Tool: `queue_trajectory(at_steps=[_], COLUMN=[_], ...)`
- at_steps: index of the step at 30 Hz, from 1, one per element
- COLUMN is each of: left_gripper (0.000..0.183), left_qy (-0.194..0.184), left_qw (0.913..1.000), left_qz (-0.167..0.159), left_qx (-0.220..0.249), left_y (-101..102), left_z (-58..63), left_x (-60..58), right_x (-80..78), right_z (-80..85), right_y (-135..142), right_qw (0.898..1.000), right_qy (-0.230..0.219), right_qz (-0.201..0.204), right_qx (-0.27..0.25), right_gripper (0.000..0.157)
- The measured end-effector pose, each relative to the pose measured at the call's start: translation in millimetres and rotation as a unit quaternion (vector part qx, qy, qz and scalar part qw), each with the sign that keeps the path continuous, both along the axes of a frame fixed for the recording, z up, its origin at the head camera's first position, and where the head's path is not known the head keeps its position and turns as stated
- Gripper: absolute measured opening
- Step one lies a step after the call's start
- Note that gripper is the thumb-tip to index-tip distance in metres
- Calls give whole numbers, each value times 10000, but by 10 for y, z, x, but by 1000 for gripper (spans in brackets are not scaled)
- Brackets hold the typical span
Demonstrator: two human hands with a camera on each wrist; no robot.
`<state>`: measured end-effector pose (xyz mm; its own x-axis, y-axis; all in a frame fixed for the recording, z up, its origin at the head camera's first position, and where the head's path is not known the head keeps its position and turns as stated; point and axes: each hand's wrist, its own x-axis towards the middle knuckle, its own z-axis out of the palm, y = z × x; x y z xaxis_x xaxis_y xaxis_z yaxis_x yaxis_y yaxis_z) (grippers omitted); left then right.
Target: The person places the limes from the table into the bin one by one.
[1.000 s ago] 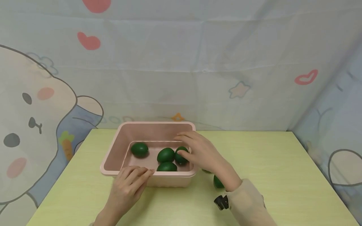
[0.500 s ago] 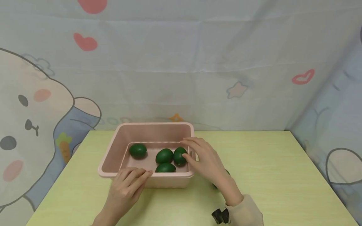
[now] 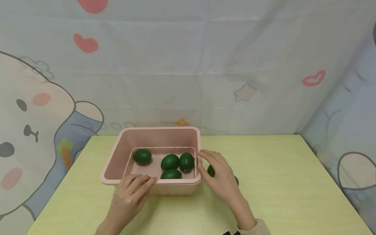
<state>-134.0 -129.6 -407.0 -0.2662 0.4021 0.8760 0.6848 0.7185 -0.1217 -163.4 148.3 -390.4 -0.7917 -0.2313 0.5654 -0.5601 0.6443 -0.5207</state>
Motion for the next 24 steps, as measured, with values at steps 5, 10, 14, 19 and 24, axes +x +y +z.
queue_trajectory(at_steps=[5, 10, 14, 19, 24], left_gripper=[26, 26, 26, 26, 26], left_qy=[39, 39, 76, 131, 89], left_qw=[10000, 10000, 9999, 9999, 9999], left_qz=[-37, -47, -52, -70, -73], left_qx=[21, 39, 42, 40, 46], left_y=[14, 13, 9, 13, 17], left_z=[18, 19, 14, 14, 14], left_x=[-2, -3, 0, 1, -2], right_x=[57, 105, 159, 193, 226], right_z=[-144, -282, -350, -429, -540], right_y=[69, 134, 165, 197, 229], right_qw=[9993, 9981, 9968, 9952, 9919], right_qy=[206, 188, -9, 197, 319], right_qz=[-176, -347, -520, -710, -1091], right_qx=[-253, -472, -605, -647, -563], right_gripper=[48, 50, 49, 50, 52])
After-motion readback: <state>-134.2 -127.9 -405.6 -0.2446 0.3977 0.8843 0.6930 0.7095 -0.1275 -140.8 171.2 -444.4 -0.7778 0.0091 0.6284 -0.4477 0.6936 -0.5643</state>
